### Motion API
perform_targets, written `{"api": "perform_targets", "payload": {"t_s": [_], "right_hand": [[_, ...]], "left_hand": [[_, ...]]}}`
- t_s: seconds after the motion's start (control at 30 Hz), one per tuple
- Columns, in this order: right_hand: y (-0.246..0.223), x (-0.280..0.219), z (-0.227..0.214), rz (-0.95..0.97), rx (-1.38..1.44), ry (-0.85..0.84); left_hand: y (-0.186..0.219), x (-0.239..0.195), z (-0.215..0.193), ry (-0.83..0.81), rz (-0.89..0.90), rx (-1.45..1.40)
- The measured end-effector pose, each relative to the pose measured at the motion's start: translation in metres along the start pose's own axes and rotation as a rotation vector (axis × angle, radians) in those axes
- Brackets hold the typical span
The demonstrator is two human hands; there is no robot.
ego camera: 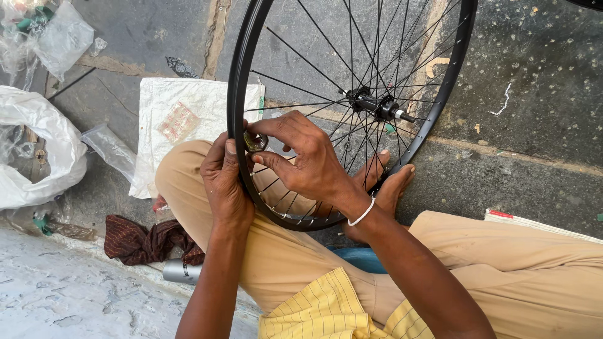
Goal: The person sits on the ground and uses a small tool to tighten the spoke nipples on a bicycle wheel. They rotate the wheel to access different spokes and continue the adjustment process.
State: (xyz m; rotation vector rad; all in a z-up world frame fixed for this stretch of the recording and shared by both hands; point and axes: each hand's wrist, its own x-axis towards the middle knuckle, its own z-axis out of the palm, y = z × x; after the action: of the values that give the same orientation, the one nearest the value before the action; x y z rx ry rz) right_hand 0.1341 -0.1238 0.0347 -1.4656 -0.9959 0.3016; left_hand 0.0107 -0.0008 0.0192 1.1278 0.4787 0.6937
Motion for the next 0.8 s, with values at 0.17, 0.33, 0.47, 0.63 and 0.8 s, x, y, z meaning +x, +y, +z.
{"api": "perform_targets", "payload": {"t_s": [0.17, 0.33, 0.47, 0.63, 0.8], "right_hand": [[0.0, 0.0, -0.001, -0.183, -0.157, 0.043], [-0.005, 0.015, 0.016, -0.058, -0.397, 0.007], [-0.004, 0.001, 0.017, -0.083, -0.121, 0.069], [-0.007, -0.018, 0.015, -0.159, -0.246, 0.165], [-0.018, 0.008, 0.015, -0.055, -0.243, 0.226]], "left_hand": [[0.001, -0.001, 0.004, 0.005, -0.009, 0.009], [-0.003, 0.0, 0.005, 0.002, 0.007, -0.039], [-0.007, -0.001, -0.001, 0.031, 0.045, 0.009], [0.007, -0.003, 0.015, 0.077, 0.066, 0.025], [0.04, 0.035, 0.037, 0.096, 0.05, 0.291]]}}
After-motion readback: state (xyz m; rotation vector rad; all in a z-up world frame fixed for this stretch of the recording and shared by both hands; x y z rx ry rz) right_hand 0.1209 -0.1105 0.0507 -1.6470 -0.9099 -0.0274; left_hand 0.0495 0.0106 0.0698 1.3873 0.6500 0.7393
